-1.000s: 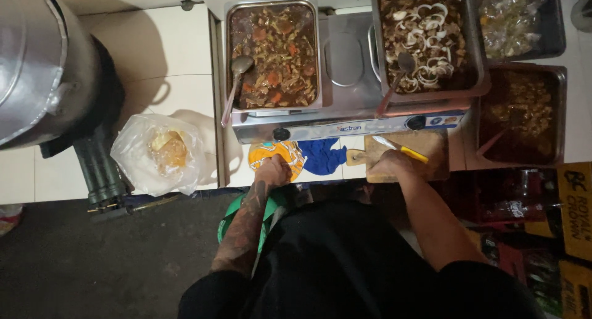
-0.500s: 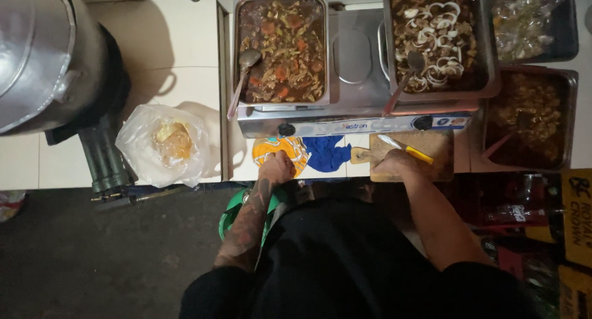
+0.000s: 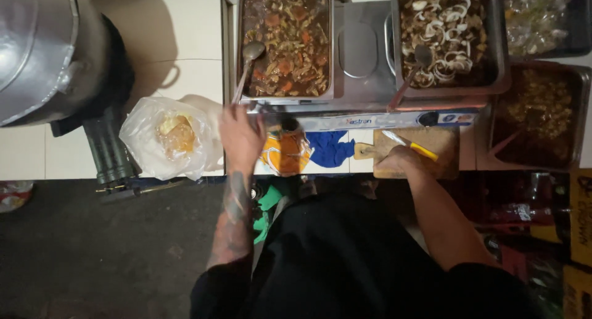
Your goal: The person scoops food from metal trays into a plastic bag using a ladle. The person also wipes the countertop with a cloth and handles a knife on a cutting board.
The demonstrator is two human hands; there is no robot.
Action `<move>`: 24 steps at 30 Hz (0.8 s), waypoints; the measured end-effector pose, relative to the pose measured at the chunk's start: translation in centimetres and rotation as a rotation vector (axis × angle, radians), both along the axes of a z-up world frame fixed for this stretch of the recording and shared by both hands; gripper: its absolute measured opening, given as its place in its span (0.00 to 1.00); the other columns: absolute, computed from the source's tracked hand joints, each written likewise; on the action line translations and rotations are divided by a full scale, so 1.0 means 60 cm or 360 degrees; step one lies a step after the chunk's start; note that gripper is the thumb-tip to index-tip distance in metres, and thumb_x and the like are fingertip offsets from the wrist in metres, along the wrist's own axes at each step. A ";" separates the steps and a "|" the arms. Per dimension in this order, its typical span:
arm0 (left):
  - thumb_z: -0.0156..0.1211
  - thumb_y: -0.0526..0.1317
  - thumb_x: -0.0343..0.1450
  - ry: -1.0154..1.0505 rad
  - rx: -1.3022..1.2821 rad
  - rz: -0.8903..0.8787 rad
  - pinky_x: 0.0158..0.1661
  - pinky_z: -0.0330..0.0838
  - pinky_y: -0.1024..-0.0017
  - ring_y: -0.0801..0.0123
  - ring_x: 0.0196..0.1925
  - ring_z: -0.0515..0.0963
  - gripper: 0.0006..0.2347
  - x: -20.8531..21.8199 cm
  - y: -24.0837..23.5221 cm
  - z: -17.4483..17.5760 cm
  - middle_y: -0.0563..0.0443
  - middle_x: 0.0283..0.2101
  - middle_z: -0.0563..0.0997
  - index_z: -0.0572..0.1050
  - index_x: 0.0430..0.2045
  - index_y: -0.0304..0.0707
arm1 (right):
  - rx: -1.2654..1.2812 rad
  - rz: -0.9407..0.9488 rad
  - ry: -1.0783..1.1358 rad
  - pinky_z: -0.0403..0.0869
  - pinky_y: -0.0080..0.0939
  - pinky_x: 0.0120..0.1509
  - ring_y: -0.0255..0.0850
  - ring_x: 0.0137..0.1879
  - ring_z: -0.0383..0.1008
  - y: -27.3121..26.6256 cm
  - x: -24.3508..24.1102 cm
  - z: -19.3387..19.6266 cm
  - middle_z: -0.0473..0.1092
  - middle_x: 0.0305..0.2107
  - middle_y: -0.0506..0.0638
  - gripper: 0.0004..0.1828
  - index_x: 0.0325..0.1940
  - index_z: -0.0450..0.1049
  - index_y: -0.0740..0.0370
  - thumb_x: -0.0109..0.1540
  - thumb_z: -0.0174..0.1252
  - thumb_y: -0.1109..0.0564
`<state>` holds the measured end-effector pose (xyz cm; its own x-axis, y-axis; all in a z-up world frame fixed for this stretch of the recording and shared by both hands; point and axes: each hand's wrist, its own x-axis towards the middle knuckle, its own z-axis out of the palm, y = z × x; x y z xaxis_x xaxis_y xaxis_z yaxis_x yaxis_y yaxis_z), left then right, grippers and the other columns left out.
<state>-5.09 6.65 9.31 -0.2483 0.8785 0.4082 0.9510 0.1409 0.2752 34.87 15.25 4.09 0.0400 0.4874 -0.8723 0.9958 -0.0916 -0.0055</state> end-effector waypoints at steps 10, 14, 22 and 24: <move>0.60 0.40 0.70 -0.0538 -0.0583 0.0298 0.45 0.77 0.38 0.29 0.45 0.81 0.22 -0.085 0.072 -0.002 0.33 0.52 0.68 0.61 0.56 0.40 | 0.0080 -0.0009 -0.0069 0.70 0.49 0.70 0.51 0.68 0.68 -0.014 -0.019 0.056 0.71 0.60 0.63 0.53 0.59 0.75 0.71 0.43 0.69 0.28; 0.52 0.40 0.71 0.0171 -0.0550 0.0302 0.37 0.80 0.47 0.42 0.38 0.84 0.09 -0.107 0.120 -0.035 0.43 0.40 0.75 0.67 0.43 0.42 | 0.0078 0.0028 -0.0083 0.70 0.48 0.71 0.49 0.69 0.68 -0.006 -0.006 0.013 0.71 0.61 0.61 0.55 0.60 0.75 0.70 0.42 0.70 0.28; 0.46 0.35 0.71 0.0378 -0.0355 0.0200 0.30 0.80 0.50 0.46 0.29 0.85 0.08 -0.118 0.209 0.057 0.46 0.33 0.75 0.68 0.43 0.40 | 0.0049 -0.0022 -0.0038 0.70 0.52 0.71 0.53 0.69 0.68 -0.006 -0.024 0.082 0.71 0.61 0.63 0.54 0.62 0.72 0.74 0.44 0.70 0.31; 0.46 0.36 0.71 0.0408 -0.0317 0.0189 0.30 0.80 0.50 0.46 0.30 0.85 0.11 -0.129 0.244 0.054 0.46 0.33 0.75 0.68 0.47 0.39 | 0.0059 -0.0032 -0.0058 0.70 0.52 0.71 0.53 0.69 0.68 -0.006 -0.028 0.078 0.70 0.61 0.63 0.55 0.62 0.71 0.74 0.44 0.70 0.32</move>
